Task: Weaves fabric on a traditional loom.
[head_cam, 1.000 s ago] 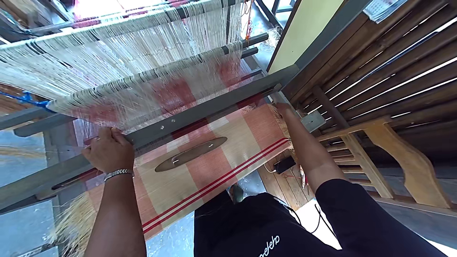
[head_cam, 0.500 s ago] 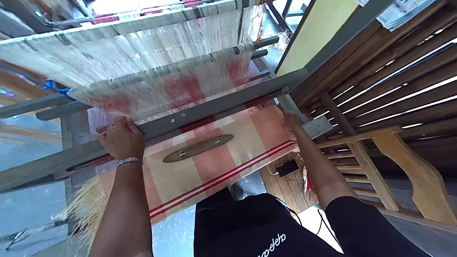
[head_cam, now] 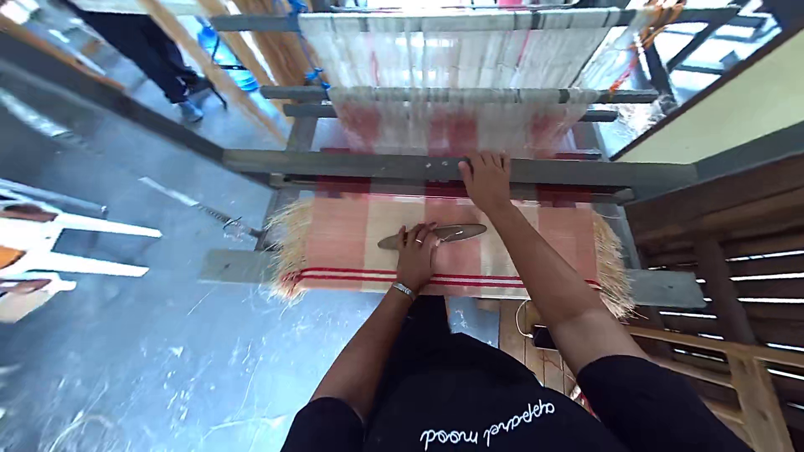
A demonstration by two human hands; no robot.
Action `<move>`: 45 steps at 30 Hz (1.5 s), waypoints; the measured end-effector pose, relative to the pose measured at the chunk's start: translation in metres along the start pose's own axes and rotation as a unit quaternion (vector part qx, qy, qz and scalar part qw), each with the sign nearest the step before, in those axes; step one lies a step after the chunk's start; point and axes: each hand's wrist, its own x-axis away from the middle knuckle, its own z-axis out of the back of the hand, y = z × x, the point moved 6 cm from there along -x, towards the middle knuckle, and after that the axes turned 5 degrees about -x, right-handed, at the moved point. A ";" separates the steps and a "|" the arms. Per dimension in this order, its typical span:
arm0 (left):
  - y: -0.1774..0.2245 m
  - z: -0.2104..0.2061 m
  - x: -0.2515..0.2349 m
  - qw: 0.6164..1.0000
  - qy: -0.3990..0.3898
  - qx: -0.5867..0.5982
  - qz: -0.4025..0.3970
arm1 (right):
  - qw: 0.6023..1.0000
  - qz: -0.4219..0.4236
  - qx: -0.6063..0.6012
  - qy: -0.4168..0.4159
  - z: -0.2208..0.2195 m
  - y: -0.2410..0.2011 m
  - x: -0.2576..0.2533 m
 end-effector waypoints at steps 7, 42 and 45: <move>-0.049 0.018 0.047 0.994 0.090 -0.022 0.057 | 0.999 -0.042 0.015 -0.004 0.007 -0.017 0.048; -0.074 0.122 0.103 0.942 0.249 0.121 0.190 | 0.998 -0.033 0.044 -0.034 0.003 -0.016 0.020; -0.098 0.151 0.165 0.909 0.290 0.176 0.242 | 0.999 -0.029 0.042 -0.020 0.000 -0.014 0.021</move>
